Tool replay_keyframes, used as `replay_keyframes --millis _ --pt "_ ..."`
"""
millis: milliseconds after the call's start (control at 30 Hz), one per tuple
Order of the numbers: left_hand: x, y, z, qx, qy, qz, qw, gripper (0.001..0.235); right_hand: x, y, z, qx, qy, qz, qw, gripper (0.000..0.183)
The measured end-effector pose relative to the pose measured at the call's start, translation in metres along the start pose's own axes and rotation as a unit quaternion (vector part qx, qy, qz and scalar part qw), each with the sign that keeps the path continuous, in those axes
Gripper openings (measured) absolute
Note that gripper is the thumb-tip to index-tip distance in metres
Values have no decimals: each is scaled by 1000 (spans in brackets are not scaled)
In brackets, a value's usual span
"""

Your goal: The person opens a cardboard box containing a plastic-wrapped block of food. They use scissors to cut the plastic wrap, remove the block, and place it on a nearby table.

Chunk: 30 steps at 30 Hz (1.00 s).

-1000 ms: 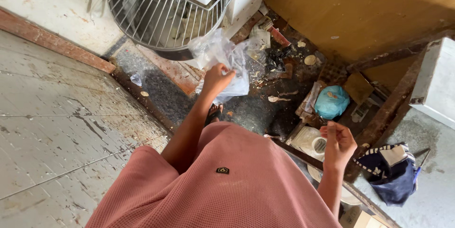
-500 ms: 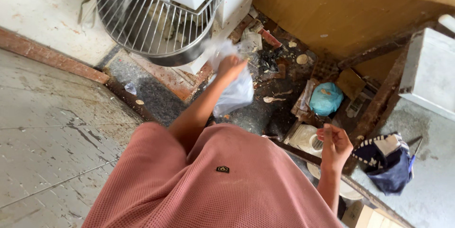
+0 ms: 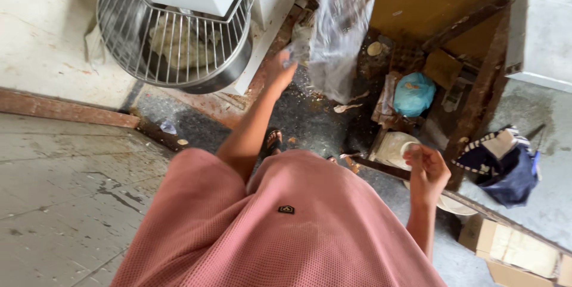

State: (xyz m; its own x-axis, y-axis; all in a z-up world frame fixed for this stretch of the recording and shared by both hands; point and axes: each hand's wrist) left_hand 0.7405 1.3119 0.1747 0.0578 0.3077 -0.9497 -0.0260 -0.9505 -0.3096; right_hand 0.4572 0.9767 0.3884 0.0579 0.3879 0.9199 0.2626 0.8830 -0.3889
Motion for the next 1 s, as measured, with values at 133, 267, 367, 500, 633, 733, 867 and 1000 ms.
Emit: replay_keyframes --millis 133,267,367,500,633,733,867,1000 --pt "67 -3 95 102 -318 57 941 44 -7 0 10 -3 21 -18 1000 12" --pt "91 -16 148 70 -258 26 963 42 -8 6 8 18 28 -19 999 13" --pt "86 -25 146 62 -232 36 970 41 -1 16 -7 42 27 -22 999 14" --pt "53 -25 119 66 -220 49 972 40 17 32 -31 86 20 3 996 16" --pt "28 -27 91 65 -200 46 977 39 29 51 -53 132 26 47 990 18" --pt "22 -23 93 66 -176 66 980 39 36 59 -60 153 21 72 985 20" --pt "32 -23 111 63 -130 62 988 38 45 70 -61 167 40 115 978 24" --pt "56 -36 128 61 -177 64 980 38 48 79 -60 180 46 122 975 26"
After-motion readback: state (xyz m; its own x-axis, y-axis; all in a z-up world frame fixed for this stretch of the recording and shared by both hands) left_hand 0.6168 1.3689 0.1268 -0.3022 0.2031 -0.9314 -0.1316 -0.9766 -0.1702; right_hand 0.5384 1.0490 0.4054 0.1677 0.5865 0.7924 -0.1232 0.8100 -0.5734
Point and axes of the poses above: each hand's wrist, its own z-axis away from the middle knuckle, its own y-axis out of the palm, x = y × z, and after that the axes turned 11 degrees about x, right-handed
